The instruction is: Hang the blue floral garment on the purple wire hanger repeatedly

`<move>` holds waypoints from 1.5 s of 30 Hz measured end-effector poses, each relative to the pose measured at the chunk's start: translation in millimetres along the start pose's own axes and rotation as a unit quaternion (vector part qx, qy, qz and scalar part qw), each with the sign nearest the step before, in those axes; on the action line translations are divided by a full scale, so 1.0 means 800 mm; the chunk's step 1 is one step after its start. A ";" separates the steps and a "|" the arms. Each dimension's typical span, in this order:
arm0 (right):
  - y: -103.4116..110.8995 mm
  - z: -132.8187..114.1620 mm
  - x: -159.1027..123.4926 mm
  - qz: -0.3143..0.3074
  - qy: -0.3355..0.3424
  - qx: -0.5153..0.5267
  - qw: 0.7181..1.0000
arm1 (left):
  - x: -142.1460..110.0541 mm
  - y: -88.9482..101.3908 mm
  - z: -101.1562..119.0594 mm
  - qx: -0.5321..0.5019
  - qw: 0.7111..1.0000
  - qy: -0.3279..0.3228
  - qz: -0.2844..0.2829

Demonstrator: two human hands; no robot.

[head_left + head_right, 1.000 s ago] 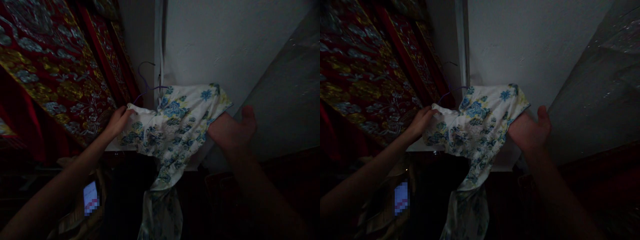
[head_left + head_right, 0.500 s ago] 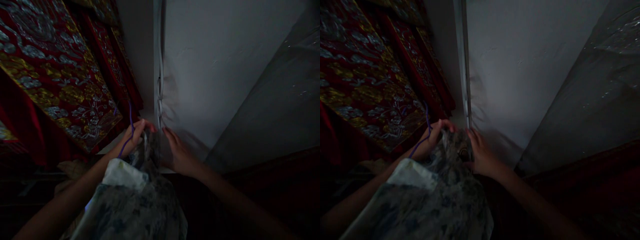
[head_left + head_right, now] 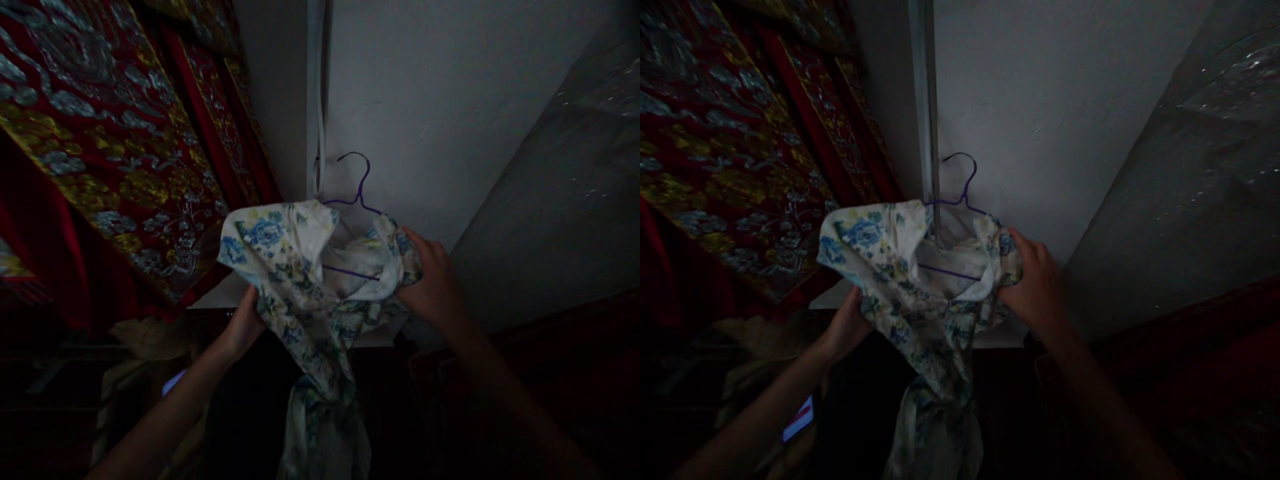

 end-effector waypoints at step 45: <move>-0.121 -0.108 -0.176 -0.093 -0.396 0.525 0.747 | -0.104 0.028 -0.151 0.114 0.875 -0.252 0.398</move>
Point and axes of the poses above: each hand's wrist, its own x-axis towards the middle knuckle, its own y-axis out of the back of the hand, z = x × y, the point moved 6 cm from there along x, towards the middle knuckle, and after that the axes turned 6 degrees about y, right-handed, at the moved point
